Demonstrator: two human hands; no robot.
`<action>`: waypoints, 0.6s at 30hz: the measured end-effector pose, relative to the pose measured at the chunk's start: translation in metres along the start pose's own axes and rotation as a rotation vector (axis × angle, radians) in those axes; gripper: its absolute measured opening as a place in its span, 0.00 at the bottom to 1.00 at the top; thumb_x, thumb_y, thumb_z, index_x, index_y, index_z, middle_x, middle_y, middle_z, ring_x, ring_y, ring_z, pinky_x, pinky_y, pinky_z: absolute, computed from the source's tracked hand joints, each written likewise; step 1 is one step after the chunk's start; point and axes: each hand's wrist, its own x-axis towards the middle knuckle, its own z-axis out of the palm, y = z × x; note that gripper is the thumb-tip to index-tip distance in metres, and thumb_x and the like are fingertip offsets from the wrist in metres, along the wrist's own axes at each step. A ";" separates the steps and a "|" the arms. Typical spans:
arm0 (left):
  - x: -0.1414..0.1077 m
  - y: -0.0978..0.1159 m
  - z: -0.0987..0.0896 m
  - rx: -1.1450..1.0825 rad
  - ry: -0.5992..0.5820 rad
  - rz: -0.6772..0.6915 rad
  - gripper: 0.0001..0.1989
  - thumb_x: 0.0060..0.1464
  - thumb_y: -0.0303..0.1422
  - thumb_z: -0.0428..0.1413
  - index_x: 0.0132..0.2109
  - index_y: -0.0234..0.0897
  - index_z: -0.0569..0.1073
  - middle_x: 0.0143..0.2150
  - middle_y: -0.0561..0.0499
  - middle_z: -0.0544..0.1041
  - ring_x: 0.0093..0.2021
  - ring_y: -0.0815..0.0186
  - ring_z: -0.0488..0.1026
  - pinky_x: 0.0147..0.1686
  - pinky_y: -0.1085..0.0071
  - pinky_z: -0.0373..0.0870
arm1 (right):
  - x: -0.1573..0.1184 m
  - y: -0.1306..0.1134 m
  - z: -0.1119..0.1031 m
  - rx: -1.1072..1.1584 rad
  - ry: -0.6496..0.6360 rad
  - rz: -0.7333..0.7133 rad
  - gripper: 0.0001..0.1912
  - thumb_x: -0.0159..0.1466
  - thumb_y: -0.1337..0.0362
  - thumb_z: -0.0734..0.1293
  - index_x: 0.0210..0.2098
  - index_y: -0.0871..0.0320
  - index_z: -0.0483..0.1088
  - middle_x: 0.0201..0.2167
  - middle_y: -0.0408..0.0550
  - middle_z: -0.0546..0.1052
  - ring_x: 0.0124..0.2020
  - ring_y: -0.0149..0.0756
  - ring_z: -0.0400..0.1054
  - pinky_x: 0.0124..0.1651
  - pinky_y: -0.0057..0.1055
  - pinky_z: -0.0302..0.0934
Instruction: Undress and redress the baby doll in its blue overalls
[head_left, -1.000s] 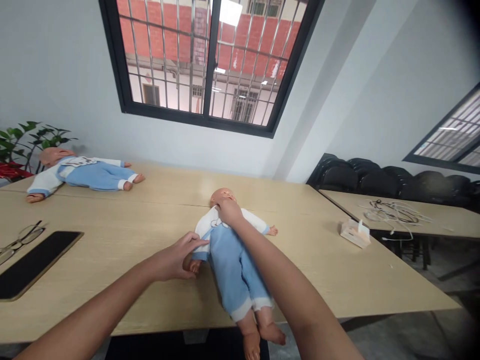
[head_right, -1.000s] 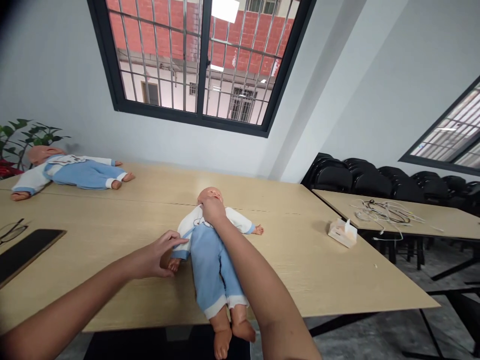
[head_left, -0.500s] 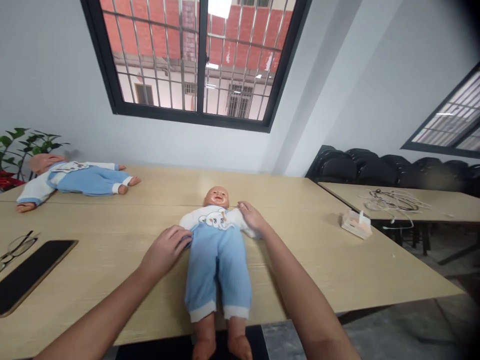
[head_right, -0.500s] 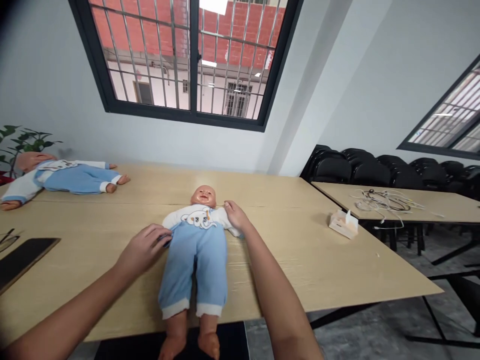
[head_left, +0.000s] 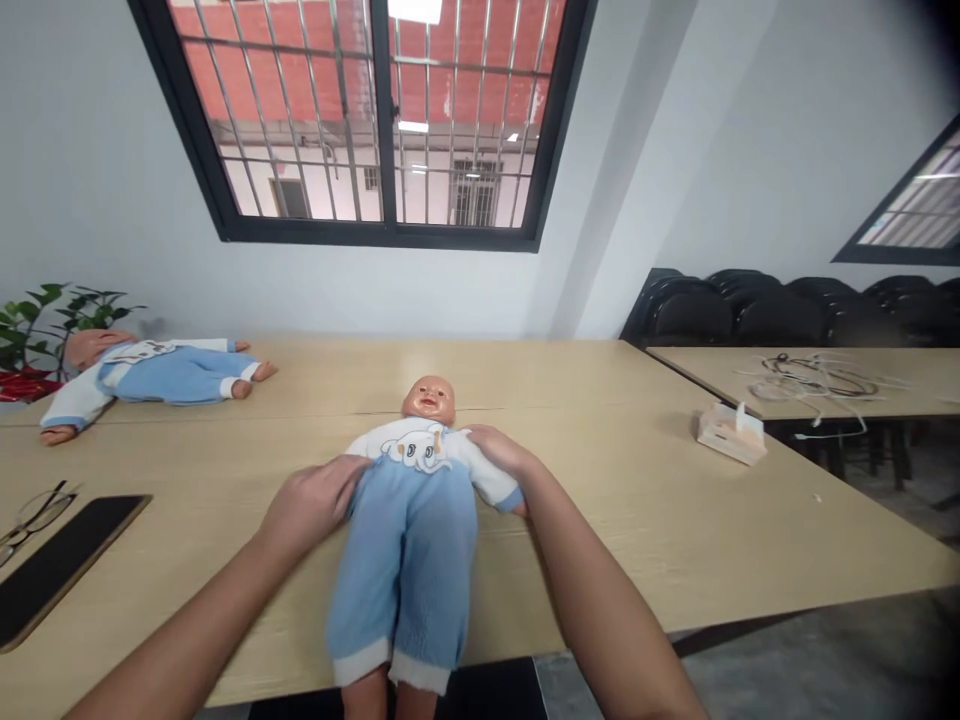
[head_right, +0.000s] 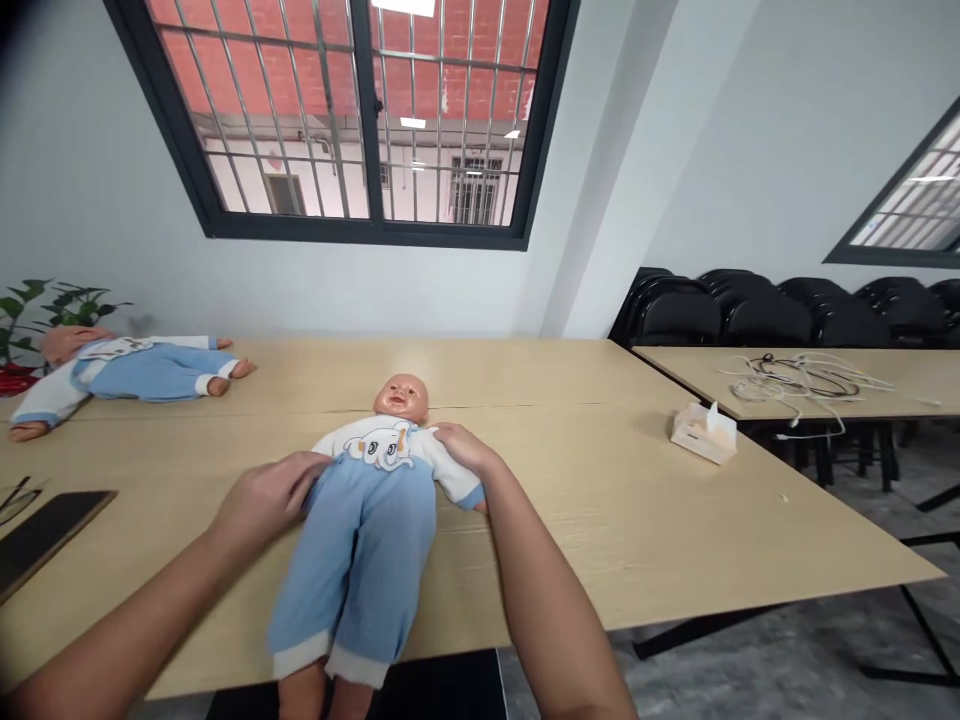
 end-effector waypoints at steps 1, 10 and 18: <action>0.010 0.002 -0.005 0.033 0.017 -0.044 0.16 0.68 0.34 0.48 0.55 0.45 0.77 0.52 0.48 0.82 0.45 0.58 0.80 0.50 0.64 0.73 | -0.001 0.001 0.002 0.022 -0.005 0.013 0.14 0.64 0.61 0.61 0.37 0.61 0.76 0.38 0.53 0.83 0.39 0.44 0.75 0.44 0.37 0.67; 0.141 0.057 0.038 -0.377 -0.432 0.134 0.23 0.66 0.32 0.45 0.66 0.36 0.67 0.63 0.43 0.75 0.63 0.56 0.72 0.61 0.62 0.68 | -0.008 -0.014 0.017 0.356 -0.114 0.095 0.25 0.71 0.48 0.51 0.47 0.57 0.71 0.43 0.53 0.82 0.46 0.45 0.76 0.48 0.37 0.69; 0.165 0.033 0.078 -0.354 -0.534 0.047 0.19 0.63 0.33 0.47 0.55 0.37 0.75 0.56 0.42 0.80 0.57 0.56 0.76 0.55 0.64 0.71 | 0.006 -0.002 0.018 0.410 0.194 0.098 0.32 0.70 0.36 0.46 0.28 0.53 0.62 0.22 0.46 0.68 0.27 0.39 0.65 0.35 0.32 0.62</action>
